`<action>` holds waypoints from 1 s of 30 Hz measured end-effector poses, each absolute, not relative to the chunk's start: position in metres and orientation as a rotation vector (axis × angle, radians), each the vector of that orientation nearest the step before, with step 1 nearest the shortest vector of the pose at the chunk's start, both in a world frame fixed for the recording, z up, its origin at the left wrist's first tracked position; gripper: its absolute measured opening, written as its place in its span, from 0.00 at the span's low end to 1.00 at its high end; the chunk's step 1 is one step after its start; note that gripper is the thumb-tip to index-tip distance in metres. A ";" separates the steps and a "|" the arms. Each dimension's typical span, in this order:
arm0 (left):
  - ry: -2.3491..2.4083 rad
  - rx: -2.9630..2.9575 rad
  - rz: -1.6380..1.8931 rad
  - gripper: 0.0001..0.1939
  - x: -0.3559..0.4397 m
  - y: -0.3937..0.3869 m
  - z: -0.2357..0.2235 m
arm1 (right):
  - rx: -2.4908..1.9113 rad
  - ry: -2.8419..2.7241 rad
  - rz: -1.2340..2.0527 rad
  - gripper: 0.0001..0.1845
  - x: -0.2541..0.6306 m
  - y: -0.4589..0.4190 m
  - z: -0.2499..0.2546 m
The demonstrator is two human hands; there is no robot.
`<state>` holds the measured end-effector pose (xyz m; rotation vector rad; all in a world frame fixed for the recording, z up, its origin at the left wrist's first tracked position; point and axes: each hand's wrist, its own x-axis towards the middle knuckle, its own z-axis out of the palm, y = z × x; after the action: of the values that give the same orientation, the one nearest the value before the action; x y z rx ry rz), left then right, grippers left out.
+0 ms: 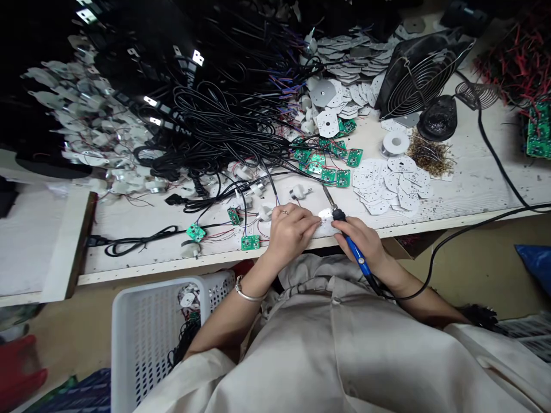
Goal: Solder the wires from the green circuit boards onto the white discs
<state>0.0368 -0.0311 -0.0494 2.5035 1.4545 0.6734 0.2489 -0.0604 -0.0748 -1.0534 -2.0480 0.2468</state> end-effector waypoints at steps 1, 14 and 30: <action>1.466 2.461 0.658 0.08 0.036 -0.032 -0.050 | -1.059 -2.045 0.272 0.21 0.249 -0.060 -0.074; 1.468 2.380 0.660 0.08 0.041 -0.035 -0.050 | -0.998 -1.853 0.639 0.15 0.260 -0.064 -0.065; 1.448 2.403 0.694 0.07 0.040 -0.036 -0.054 | -1.268 -1.365 0.834 0.13 0.273 -0.080 -0.078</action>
<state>0.0402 -0.0356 -0.0544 2.4026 1.4476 0.6936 0.2734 -0.0797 -0.0777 -1.2685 -1.3654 0.8336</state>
